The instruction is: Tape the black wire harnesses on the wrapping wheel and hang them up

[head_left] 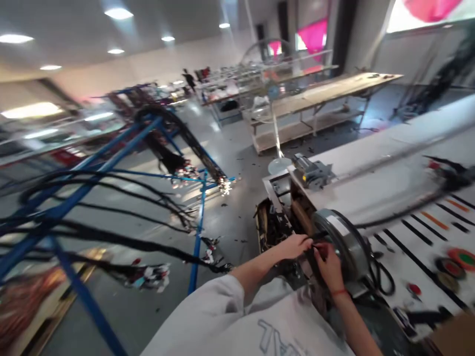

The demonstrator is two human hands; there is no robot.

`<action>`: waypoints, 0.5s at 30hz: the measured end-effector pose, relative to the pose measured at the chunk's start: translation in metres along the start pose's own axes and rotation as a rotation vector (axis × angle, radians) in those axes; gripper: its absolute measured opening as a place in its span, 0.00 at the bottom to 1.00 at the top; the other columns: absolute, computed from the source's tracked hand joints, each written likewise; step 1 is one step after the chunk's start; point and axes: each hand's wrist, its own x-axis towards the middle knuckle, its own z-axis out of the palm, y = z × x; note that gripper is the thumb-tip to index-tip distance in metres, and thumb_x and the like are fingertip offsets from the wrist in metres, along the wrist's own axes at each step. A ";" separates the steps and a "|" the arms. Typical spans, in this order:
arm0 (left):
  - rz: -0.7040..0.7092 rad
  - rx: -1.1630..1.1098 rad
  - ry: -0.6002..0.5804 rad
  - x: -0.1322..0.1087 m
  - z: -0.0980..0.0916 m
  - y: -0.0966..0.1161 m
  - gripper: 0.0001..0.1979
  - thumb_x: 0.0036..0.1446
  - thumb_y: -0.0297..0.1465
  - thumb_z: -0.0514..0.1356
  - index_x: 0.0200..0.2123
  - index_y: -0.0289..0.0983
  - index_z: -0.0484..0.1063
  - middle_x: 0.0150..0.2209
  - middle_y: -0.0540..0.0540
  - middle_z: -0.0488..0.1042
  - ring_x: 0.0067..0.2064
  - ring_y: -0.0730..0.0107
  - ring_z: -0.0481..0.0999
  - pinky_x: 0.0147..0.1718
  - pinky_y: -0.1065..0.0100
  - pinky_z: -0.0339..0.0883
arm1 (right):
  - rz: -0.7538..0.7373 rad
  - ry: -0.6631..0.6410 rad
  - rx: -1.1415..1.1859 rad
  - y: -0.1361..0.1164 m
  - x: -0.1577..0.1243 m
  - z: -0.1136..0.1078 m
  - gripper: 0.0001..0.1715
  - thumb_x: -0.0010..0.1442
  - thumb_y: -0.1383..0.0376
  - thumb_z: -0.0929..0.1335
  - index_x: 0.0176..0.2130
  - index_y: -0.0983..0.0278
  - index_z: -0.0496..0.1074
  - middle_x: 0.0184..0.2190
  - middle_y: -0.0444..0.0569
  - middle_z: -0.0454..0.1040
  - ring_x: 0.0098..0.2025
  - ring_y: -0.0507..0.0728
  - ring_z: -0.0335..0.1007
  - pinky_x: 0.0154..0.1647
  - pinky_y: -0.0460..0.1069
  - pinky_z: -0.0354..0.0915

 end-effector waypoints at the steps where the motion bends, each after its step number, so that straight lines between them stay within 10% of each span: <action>1: -0.005 0.011 -0.013 0.002 0.000 -0.001 0.18 0.69 0.37 0.47 0.36 0.34 0.72 0.32 0.48 0.74 0.35 0.72 0.71 0.36 0.72 0.65 | 0.015 -0.025 -0.007 0.003 0.005 -0.001 0.20 0.60 0.48 0.65 0.40 0.62 0.68 0.35 0.54 0.76 0.35 0.62 0.75 0.36 0.55 0.71; 15: -0.016 0.317 -0.080 0.011 0.026 -0.015 0.22 0.70 0.40 0.46 0.42 0.31 0.73 0.38 0.35 0.80 0.40 0.59 0.81 0.35 0.67 0.71 | -0.014 0.156 -0.047 -0.012 0.012 0.003 0.22 0.60 0.44 0.62 0.31 0.60 0.60 0.31 0.52 0.72 0.34 0.60 0.69 0.37 0.54 0.63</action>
